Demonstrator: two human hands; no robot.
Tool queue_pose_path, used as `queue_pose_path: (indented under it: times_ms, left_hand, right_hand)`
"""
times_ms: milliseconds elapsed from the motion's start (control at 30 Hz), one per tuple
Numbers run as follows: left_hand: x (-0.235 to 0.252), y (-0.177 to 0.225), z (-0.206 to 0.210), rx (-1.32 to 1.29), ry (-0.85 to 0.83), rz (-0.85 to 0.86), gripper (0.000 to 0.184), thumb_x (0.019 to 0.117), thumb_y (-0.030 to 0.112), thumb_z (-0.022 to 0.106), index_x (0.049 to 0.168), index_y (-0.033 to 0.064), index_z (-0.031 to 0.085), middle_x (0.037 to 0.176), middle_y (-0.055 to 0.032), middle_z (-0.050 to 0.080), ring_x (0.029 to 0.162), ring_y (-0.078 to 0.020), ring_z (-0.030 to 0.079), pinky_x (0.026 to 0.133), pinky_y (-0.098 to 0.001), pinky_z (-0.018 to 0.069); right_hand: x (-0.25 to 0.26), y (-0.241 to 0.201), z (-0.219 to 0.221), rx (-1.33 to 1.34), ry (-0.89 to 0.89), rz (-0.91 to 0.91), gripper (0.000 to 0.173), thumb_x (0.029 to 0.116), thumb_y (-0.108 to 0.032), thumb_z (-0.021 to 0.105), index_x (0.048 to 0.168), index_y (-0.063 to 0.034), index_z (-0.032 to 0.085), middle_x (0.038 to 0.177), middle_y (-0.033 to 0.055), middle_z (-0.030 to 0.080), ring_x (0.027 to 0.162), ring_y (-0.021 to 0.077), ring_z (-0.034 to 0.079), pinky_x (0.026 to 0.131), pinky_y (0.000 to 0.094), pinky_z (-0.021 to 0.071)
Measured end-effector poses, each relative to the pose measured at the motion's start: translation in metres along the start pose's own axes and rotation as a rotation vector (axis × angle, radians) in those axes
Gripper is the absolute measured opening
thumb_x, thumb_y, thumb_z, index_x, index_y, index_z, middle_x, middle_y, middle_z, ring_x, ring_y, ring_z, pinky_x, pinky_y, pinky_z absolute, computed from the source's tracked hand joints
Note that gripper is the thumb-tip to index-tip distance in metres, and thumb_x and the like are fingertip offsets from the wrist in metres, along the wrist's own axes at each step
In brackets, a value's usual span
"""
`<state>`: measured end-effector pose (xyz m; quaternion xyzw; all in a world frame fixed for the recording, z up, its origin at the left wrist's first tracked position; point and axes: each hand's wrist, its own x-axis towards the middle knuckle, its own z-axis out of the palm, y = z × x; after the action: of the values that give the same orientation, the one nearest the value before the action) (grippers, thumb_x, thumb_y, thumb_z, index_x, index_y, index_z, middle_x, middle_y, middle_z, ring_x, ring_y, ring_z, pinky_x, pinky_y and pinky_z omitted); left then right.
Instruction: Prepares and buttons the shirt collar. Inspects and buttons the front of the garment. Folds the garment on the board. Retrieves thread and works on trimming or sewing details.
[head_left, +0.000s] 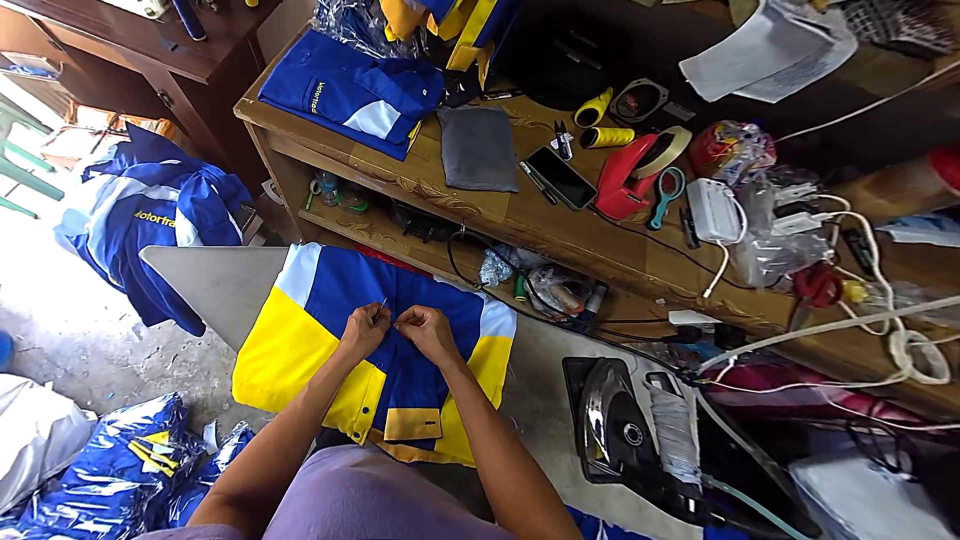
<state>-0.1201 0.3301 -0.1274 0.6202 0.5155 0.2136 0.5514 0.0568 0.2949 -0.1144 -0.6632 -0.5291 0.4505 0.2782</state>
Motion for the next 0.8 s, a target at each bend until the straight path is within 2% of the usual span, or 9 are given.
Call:
queue_pose_path:
  times_ms: [100, 200, 400, 533, 667, 800]
  left_hand:
    - [0.003, -0.004, 0.003, -0.035, 0.047, 0.007, 0.025, 0.0990, 0.027, 0.062, 0.098, 0.0024, 0.066, 0.080, -0.0020, 0.060, 0.071, -0.0097, 0.057, 0.070, -0.0300, 0.0486]
    - [0.005, -0.005, 0.006, -0.089, 0.092, -0.008, 0.018, 0.0977, 0.018, 0.064, 0.101, 0.0002, 0.064, 0.082, -0.0044, 0.061, 0.073, -0.0122, 0.058, 0.072, -0.0306, 0.0501]
    - [0.004, -0.006, 0.007, -0.245, 0.094, -0.064, 0.010, 0.0978, 0.009, 0.061, 0.101, -0.0011, 0.060, 0.080, -0.0039, 0.057, 0.069, -0.0104, 0.055, 0.065, -0.0269, 0.0480]
    - [0.004, -0.009, 0.008, -0.379, 0.067, -0.107, 0.005, 0.0987, 0.004, 0.058, 0.101, 0.0002, 0.056, 0.081, -0.0031, 0.055, 0.067, -0.0100, 0.054, 0.062, -0.0259, 0.0479]
    - [0.001, -0.010, 0.008, -0.484, 0.046, -0.109, 0.003, 0.1007, 0.005, 0.055, 0.101, 0.0020, 0.054, 0.079, -0.0015, 0.054, 0.063, -0.0086, 0.052, 0.057, -0.0240, 0.0460]
    - [0.001, -0.010, 0.008, -0.432, 0.033, -0.066, 0.006, 0.1010, 0.007, 0.056, 0.102, 0.0017, 0.054, 0.079, -0.0013, 0.054, 0.062, -0.0080, 0.052, 0.057, -0.0236, 0.0461]
  right_hand:
    - [-0.003, -0.007, 0.010, -0.078, 0.057, -0.005, 0.020, 0.0889, -0.022, 0.073, 0.097, -0.0036, 0.073, 0.087, 0.0067, 0.072, 0.079, 0.0126, 0.068, 0.077, 0.0320, 0.0558]
    - [-0.007, -0.011, 0.017, -0.089, 0.100, 0.000, 0.019, 0.0887, -0.020, 0.073, 0.097, -0.0033, 0.073, 0.086, 0.0066, 0.072, 0.077, 0.0126, 0.068, 0.075, 0.0308, 0.0559]
    - [-0.016, -0.009, 0.032, -0.077, 0.197, -0.070, 0.018, 0.0897, -0.015, 0.072, 0.100, -0.0002, 0.070, 0.087, 0.0096, 0.070, 0.076, 0.0140, 0.067, 0.074, 0.0283, 0.0560]
    - [-0.018, -0.004, 0.040, -0.054, 0.264, -0.148, 0.014, 0.0893, -0.011, 0.072, 0.097, 0.0005, 0.070, 0.085, 0.0096, 0.069, 0.074, 0.0124, 0.066, 0.071, 0.0257, 0.0555]
    - [-0.015, 0.002, 0.040, 0.057, 0.217, -0.101, 0.019, 0.0878, -0.015, 0.076, 0.097, -0.0007, 0.068, 0.082, 0.0059, 0.067, 0.070, 0.0083, 0.063, 0.067, 0.0238, 0.0537]
    - [-0.008, 0.021, 0.033, 0.365, 0.054, -0.071, 0.024, 0.0847, -0.014, 0.081, 0.093, -0.0010, 0.063, 0.077, 0.0016, 0.065, 0.067, 0.0054, 0.061, 0.066, 0.0219, 0.0536]
